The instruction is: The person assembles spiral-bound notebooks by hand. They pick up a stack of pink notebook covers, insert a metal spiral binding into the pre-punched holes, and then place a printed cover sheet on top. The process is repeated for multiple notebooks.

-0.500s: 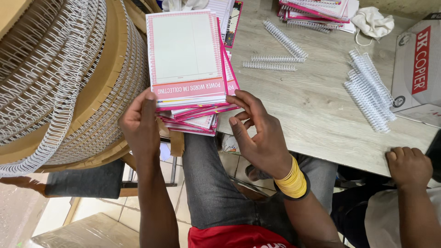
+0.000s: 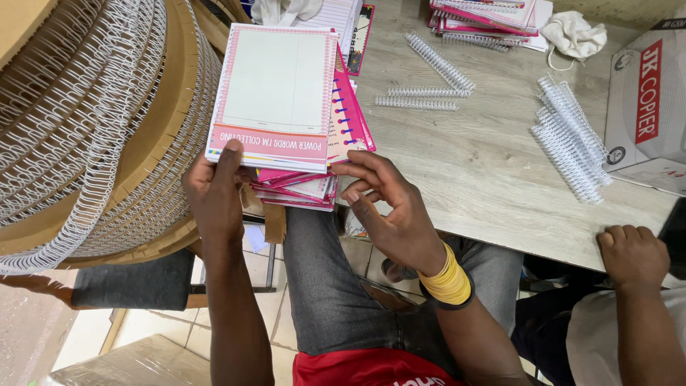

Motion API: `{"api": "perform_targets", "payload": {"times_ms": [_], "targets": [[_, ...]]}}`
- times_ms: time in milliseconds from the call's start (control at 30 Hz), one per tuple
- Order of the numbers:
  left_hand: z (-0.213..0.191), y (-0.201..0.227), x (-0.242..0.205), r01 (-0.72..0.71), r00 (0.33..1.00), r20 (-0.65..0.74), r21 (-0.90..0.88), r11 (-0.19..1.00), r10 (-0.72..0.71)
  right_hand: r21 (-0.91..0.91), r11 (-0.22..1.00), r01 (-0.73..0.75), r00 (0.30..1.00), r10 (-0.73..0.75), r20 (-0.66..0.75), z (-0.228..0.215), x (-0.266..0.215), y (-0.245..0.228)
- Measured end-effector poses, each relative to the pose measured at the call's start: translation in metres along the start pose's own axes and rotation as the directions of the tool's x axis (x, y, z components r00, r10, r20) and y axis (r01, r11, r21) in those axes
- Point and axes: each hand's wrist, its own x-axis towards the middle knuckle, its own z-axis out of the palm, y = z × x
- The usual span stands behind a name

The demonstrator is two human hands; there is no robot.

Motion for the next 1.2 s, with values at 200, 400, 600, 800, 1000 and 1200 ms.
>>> {"api": "perform_targets", "payload": {"times_ms": [200, 400, 600, 800, 1000, 1200], "targets": [[-0.013, -0.027, 0.023, -0.269, 0.947, -0.158, 0.085, 0.959, 0.279, 0.054, 0.998, -0.019, 1.0, 0.019, -0.003, -0.02, -0.019, 0.013], [0.069, 0.077, -0.019, -0.5, 0.801, -0.172, 0.336, 0.798, 0.574, 0.263, 0.948, -0.179, 0.984, 0.17, 0.055, -0.043, -0.062, 0.032], [0.116, 0.055, -0.075, -0.975, 0.217, 0.613, 0.108, 0.192, 0.759, 0.597, 0.79, -0.142, 0.985, 0.175, 0.002, -0.07, -0.129, 0.111], [0.151, -0.195, -0.146, -0.921, 0.092, 0.859, -0.118, 0.37, 0.503, 0.813, 0.482, -0.327, 0.833, 0.553, 0.008, -0.093, -0.2, 0.185], [0.141, -0.203, -0.178, -0.88, 0.159, 0.866, -0.094, 0.466, 0.474, 0.829, 0.474, -0.298, 0.622, 0.755, -0.208, -0.081, -0.213, 0.2], [0.131, -0.182, -0.164, -0.945, 0.123, 0.882, -0.037, 0.325, 0.456, 0.713, 0.584, -0.389, 0.536, 0.773, -0.341, -0.097, -0.224, 0.195]]}}
